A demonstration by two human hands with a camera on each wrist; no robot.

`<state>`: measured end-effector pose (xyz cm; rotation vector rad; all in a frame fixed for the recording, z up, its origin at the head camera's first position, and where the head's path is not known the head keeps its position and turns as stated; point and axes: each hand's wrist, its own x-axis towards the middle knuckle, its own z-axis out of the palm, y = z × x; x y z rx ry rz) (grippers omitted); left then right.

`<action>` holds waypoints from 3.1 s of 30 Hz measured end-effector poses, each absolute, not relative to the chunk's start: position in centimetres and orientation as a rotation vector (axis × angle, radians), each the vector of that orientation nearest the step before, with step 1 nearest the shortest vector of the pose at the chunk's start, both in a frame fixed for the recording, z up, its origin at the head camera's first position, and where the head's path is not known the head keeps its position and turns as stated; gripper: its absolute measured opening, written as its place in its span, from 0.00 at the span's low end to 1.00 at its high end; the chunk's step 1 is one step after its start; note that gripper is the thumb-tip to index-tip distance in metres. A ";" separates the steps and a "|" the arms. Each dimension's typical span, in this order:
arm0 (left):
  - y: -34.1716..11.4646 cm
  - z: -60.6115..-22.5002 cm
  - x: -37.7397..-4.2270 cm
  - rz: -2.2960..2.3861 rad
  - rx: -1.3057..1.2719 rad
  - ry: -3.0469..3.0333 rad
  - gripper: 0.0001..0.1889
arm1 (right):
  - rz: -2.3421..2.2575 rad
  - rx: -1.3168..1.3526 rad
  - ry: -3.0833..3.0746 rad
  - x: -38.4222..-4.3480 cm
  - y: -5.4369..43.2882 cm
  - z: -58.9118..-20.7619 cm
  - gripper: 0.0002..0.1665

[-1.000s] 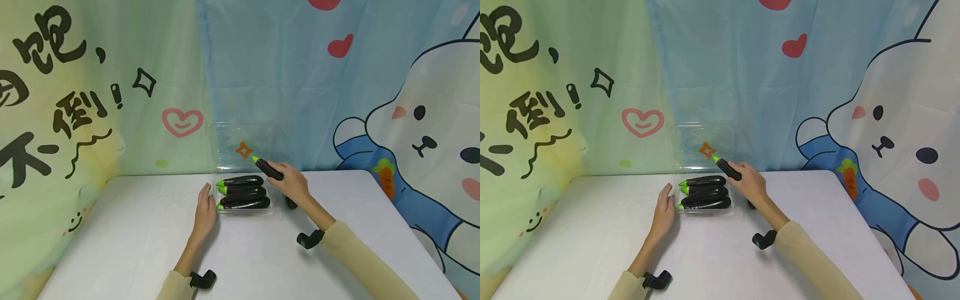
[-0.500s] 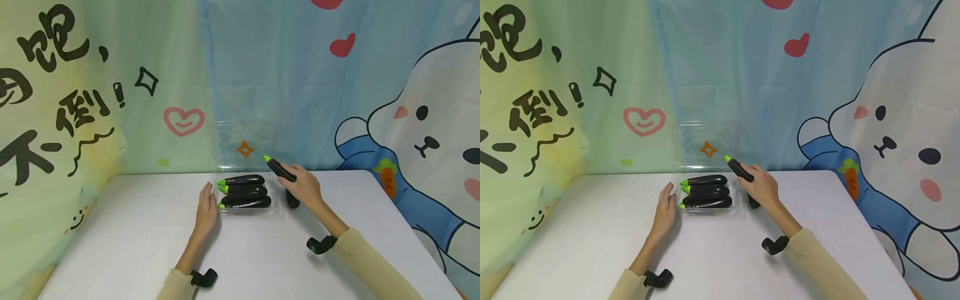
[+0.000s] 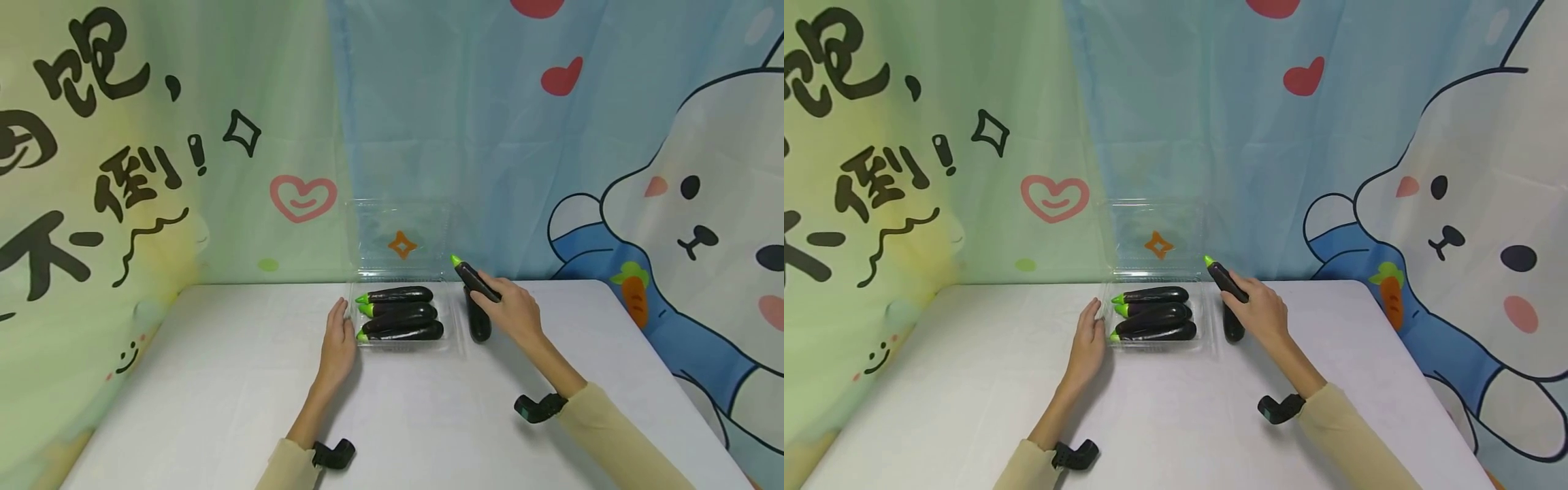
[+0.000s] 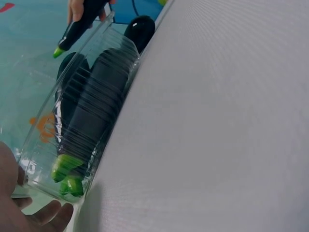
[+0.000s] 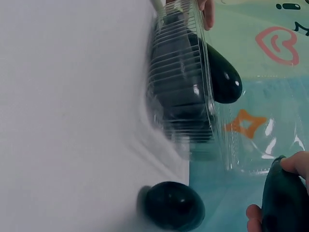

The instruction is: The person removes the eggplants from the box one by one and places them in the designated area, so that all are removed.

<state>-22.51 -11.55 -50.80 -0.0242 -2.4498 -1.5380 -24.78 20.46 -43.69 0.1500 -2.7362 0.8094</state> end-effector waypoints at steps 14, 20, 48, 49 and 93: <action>-11.4 -50.7 -22.4 -1.529 -0.025 -2.461 0.25 | 0.836 0.096 -2.731 -24.6 23.2 -44.7 0.33; -11.4 -50.7 -22.4 -1.528 -0.033 -2.453 0.24 | 0.849 0.103 -2.733 -24.7 23.6 -45.2 0.37; -11.5 -50.8 -22.4 -1.536 -0.025 -2.453 0.24 | 0.831 -0.076 -2.805 -24.9 25.5 -46.6 0.36; -11.5 -50.8 -22.4 -1.533 -0.027 -2.457 0.24 | 0.837 -0.077 -2.804 -24.9 25.5 -46.7 0.36; -11.6 -50.6 -22.5 -1.529 -0.021 -2.473 0.24 | 0.963 -0.099 -2.827 -26.8 24.5 -48.3 0.35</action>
